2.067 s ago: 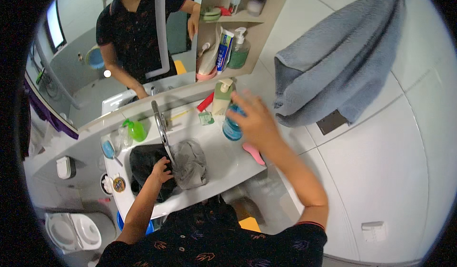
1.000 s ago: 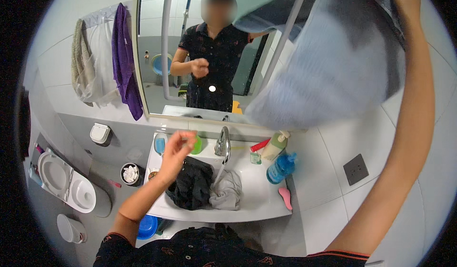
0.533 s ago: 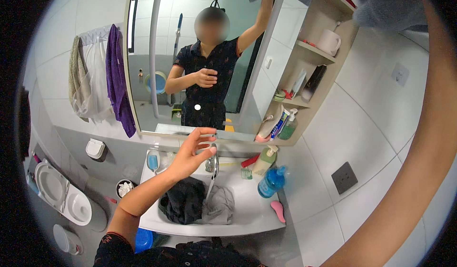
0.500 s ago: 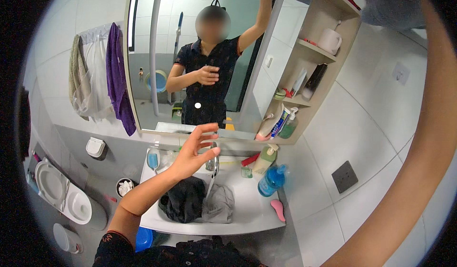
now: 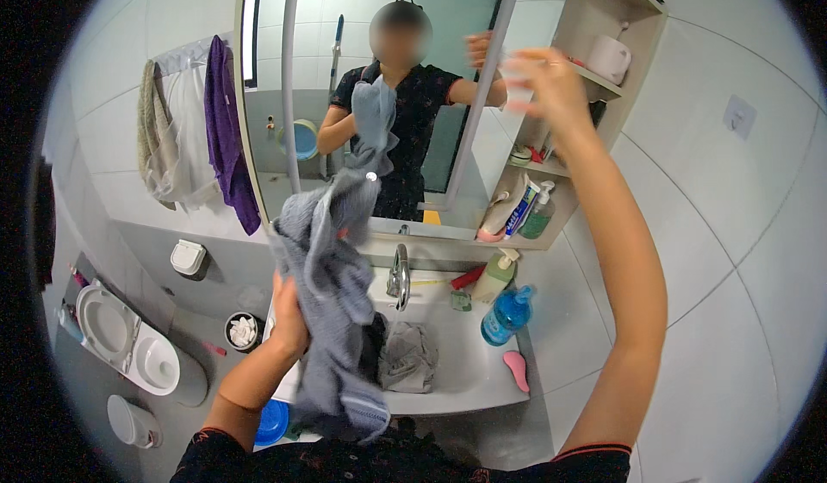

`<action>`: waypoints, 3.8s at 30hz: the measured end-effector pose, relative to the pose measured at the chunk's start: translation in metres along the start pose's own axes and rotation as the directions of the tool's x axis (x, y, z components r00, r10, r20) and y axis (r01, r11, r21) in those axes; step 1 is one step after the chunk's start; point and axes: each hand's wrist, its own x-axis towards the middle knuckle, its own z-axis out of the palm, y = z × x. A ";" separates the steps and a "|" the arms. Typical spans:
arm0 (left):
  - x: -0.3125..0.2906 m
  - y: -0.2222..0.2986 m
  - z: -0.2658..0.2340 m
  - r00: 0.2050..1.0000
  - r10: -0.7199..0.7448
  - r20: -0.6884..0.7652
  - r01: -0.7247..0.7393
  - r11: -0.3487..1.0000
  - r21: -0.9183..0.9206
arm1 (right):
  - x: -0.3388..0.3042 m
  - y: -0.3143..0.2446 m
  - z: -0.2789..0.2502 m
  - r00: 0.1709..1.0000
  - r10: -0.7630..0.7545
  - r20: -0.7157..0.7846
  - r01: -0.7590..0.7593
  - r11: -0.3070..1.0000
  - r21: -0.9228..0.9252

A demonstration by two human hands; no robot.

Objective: The person washes a grey towel by hand in a bathroom sink. They wet the towel, apply soap, and scrub it thoroughly before rinsing it under running water. The person also briefly wipes the mirror with the towel during the process.

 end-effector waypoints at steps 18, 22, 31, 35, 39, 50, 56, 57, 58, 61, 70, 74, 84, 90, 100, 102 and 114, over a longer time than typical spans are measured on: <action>-0.059 0.030 -0.065 0.951 0.158 -0.266 -0.163 0.987 0.003 | -0.005 0.145 -0.024 0.992 -0.077 -0.098 0.073 0.997 -0.039; -0.073 0.037 -0.080 0.924 0.193 -0.330 -0.199 0.980 0.016 | -0.065 0.096 -0.006 0.939 -0.059 -0.340 0.051 0.998 -0.033; -0.096 0.042 -0.113 0.925 0.194 -0.326 -0.196 0.980 0.026 | -0.187 -0.015 0.025 0.870 -0.237 -0.433 0.234 0.970 -0.062; -0.114 0.048 -0.131 0.939 0.174 -0.298 -0.187 0.982 -0.016 | -0.247 -0.062 0.062 0.823 -0.467 -0.322 0.446 0.884 -0.140; -0.140 0.068 -0.148 0.886 0.278 -0.370 -0.268 0.960 0.080 | -0.266 -0.111 0.122 0.648 -0.762 -0.006 0.750 0.639 -0.167; -0.222 0.060 -0.246 0.721 0.210 -0.660 -0.235 0.971 0.052 | -0.282 -0.174 0.251 0.650 -0.753 -0.102 0.728 0.580 0.366; -0.250 0.017 -0.225 0.767 -0.307 -0.563 0.024 0.891 -0.453 | -0.345 -0.062 0.284 0.782 -0.621 -0.046 0.562 0.672 0.483; -0.249 0.006 -0.215 0.677 -0.461 -0.574 0.060 0.812 -0.581 | -0.362 -0.039 0.281 0.857 -0.512 0.066 0.436 0.786 0.439; -0.255 -0.016 -0.226 0.852 -0.435 -0.292 0.134 0.720 -0.681 | -0.377 -0.014 0.275 0.903 -0.383 0.195 0.293 0.880 0.375; -0.248 -0.047 -0.190 0.620 -0.695 -0.364 0.430 0.689 -0.584 | -0.438 0.072 0.273 0.892 0.074 0.445 -0.181 0.962 0.204; -0.174 -0.138 -0.100 0.624 -0.778 -0.078 0.777 0.628 -0.046 | -0.476 0.189 0.187 0.454 0.615 0.644 -0.869 0.146 0.473; -0.129 -0.186 -0.077 0.708 -0.700 0.087 0.692 0.713 0.112 | -0.482 0.266 0.178 0.380 0.724 0.575 -0.885 0.104 0.454; -0.035 -0.262 -0.064 0.571 -0.764 -0.302 0.820 0.512 0.255 | -0.397 0.370 0.171 0.408 0.764 0.500 -0.596 -0.192 0.780; -0.035 -0.291 -0.081 0.677 -0.731 -0.083 0.718 0.682 -0.143 | -0.380 0.390 0.174 0.314 0.617 0.722 -0.630 -0.433 0.644; 0.001 -0.314 -0.090 0.378 -0.920 0.100 0.881 0.324 -0.346 | -0.341 0.404 0.149 0.595 0.661 0.458 -0.804 0.478 0.354; -0.008 -0.329 -0.117 0.600 -0.796 0.084 0.784 0.606 0.138 | -0.339 0.421 0.138 0.606 0.689 0.397 -0.789 0.583 0.194; 0.005 -0.320 -0.083 0.483 -0.871 -0.088 0.660 0.428 -0.617 | -0.380 0.393 0.174 0.343 0.654 0.674 -0.928 0.345 0.138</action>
